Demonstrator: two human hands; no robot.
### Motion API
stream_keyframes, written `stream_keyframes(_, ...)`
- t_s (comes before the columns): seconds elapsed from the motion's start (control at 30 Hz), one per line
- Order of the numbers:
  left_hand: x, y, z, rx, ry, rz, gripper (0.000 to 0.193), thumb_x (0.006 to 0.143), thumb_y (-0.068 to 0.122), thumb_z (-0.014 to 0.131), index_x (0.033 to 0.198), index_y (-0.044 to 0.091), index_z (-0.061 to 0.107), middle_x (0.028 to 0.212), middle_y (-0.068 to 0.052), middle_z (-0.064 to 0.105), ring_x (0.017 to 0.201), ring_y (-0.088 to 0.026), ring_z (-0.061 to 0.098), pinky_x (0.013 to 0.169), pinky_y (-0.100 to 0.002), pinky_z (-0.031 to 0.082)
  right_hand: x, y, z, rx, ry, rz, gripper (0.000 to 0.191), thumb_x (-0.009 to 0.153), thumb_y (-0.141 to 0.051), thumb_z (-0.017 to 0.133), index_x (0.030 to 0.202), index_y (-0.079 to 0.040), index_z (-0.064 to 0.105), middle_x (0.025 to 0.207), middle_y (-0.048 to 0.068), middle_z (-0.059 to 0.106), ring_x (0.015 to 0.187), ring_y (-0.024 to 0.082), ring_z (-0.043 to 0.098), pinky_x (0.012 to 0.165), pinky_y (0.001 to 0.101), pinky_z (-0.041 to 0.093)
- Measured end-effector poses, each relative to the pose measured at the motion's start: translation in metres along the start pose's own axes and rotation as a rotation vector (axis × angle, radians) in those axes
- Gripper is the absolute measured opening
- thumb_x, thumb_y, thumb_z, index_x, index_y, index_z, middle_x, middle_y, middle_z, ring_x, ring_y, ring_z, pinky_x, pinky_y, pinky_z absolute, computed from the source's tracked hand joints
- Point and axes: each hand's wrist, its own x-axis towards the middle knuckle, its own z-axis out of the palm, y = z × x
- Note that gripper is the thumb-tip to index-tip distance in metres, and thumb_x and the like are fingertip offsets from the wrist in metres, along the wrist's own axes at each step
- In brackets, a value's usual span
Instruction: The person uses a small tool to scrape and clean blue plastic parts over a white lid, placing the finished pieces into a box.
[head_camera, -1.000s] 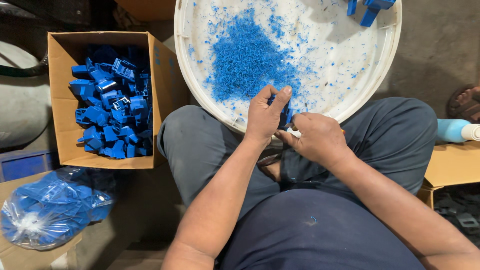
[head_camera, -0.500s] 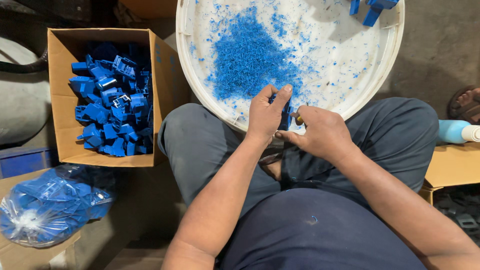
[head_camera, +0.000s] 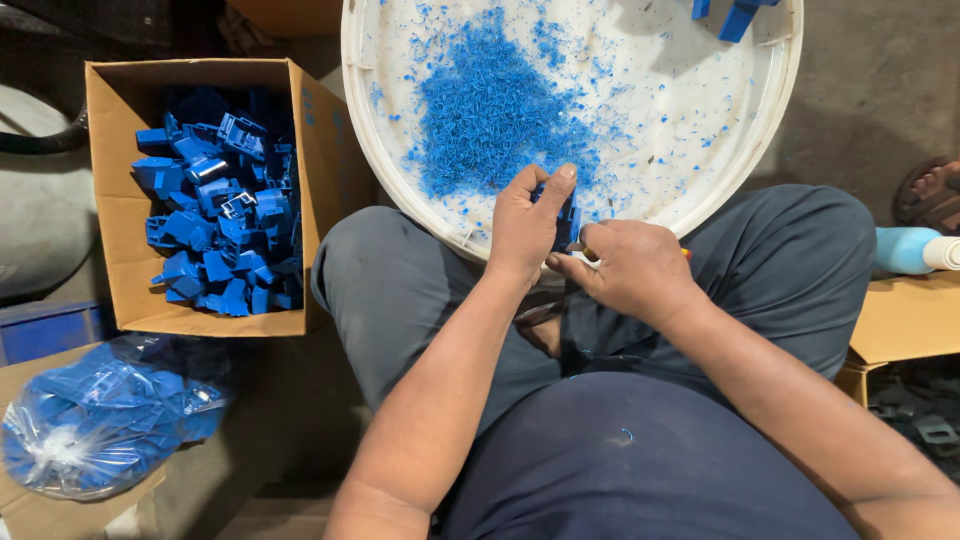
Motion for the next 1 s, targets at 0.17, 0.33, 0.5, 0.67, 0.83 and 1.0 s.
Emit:
stream_keyframes(0.17, 0.0024, -0.0017, -0.0017, 0.021, 0.012, 0.011, 0.037, 0.094, 0.038, 0.075, 0.076, 0.008, 0.06, 0.068, 0.004, 0.053, 0.061, -0.004, 0.043, 0.052, -0.025, 0.036, -0.0003, -0.001, -0.0051, 0.085, 0.142, -0.006, 0.048, 0.079, -0.054, 0.079, 0.081, -0.008, 0.065, 0.076, 0.011, 0.066, 0.072, 0.034, 0.066, 0.062, 0.0455, 0.052)
stream_keyframes(0.33, 0.0016, -0.0013, -0.0024, 0.043, 0.024, -0.038, 0.039, 0.092, 0.039, 0.076, 0.076, 0.008, 0.059, 0.067, 0.004, 0.053, 0.06, -0.004, 0.042, 0.051, -0.026, 0.035, 0.0028, -0.0023, -0.009, 0.068, 0.094, 0.004, 0.051, 0.078, -0.056, 0.079, 0.081, -0.007, 0.065, 0.076, 0.011, 0.066, 0.073, 0.034, 0.066, 0.063, 0.0459, 0.052)
stream_keyframes(0.5, 0.0009, 0.0006, -0.0025, 0.095, 0.04, -0.041, 0.038, 0.09, 0.04, 0.075, 0.077, 0.007, 0.062, 0.066, 0.003, 0.054, 0.06, -0.005, 0.044, 0.051, -0.026, 0.037, 0.0041, -0.0024, -0.0065, 0.042, 0.043, 0.023, 0.052, 0.079, -0.058, 0.078, 0.079, -0.008, 0.066, 0.073, 0.01, 0.066, 0.071, 0.033, 0.066, 0.062, 0.0456, 0.052)
stream_keyframes(0.67, 0.0021, -0.0017, -0.0028, 0.12, 0.044, -0.02, 0.039, 0.091, 0.04, 0.075, 0.076, 0.006, 0.062, 0.066, 0.003, 0.053, 0.061, -0.005, 0.043, 0.052, -0.027, 0.037, 0.0017, -0.0006, -0.0036, 0.024, 0.054, 0.019, 0.051, 0.08, -0.058, 0.078, 0.077, -0.008, 0.065, 0.071, 0.009, 0.065, 0.071, 0.032, 0.066, 0.06, 0.0455, 0.051)
stream_keyframes(0.83, 0.0028, -0.005, -0.0041, 0.169, 0.057, 0.018, 0.042, 0.093, 0.04, 0.074, 0.075, 0.006, 0.06, 0.065, 0.003, 0.051, 0.063, -0.006, 0.041, 0.053, -0.028, 0.037, 0.0, -0.0024, -0.0015, 0.005, 0.099, -0.021, 0.048, 0.084, -0.055, 0.078, 0.076, -0.01, 0.065, 0.072, 0.008, 0.064, 0.073, 0.031, 0.067, 0.064, 0.0455, 0.051)
stream_keyframes(1.0, 0.0033, -0.0046, -0.0031, 0.146, 0.078, -0.045, 0.039, 0.092, 0.037, 0.074, 0.072, 0.006, 0.06, 0.063, 0.004, 0.051, 0.06, -0.006, 0.04, 0.05, -0.029, 0.034, 0.0006, -0.0015, -0.0026, 0.032, 0.184, -0.035, 0.049, 0.078, -0.056, 0.08, 0.083, -0.009, 0.067, 0.075, 0.01, 0.065, 0.073, 0.033, 0.066, 0.062, 0.0447, 0.052)
